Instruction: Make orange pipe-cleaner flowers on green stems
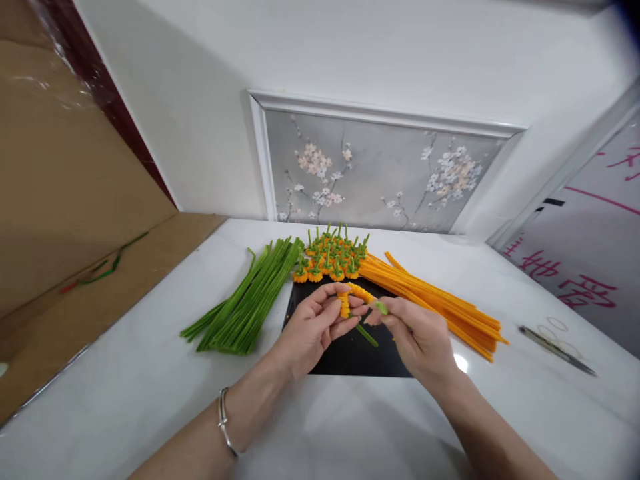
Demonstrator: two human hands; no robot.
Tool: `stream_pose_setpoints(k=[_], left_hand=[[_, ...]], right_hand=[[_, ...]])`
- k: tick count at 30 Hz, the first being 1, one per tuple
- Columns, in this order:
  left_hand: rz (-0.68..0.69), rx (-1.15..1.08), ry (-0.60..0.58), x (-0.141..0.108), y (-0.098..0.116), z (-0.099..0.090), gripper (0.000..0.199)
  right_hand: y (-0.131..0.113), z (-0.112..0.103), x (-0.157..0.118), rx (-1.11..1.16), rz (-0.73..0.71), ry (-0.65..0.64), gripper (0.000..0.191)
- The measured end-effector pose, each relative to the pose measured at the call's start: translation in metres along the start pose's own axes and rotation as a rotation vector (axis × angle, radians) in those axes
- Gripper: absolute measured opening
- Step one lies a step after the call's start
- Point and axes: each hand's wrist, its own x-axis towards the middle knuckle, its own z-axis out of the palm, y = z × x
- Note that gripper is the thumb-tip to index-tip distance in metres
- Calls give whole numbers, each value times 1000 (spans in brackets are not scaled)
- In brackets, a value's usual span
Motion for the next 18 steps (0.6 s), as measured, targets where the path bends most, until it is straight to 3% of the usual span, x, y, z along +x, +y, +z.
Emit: stream_pose_setpoints(k=[6, 10, 13, 18], left_hand=[[110, -84, 149, 3, -2, 1, 18], [153, -137, 231, 5, -2, 3, 21], [152, -161, 237, 4, -4, 6, 30], [157, -150, 211, 3, -6, 10, 34]], right_hand=[[-6, 11, 0, -44, 37, -57, 11], [-10, 20, 0, -120, 28, -13, 13], [-11, 24, -3, -165, 84, 22, 11], [-11, 24, -5, -149, 119, -34, 12]])
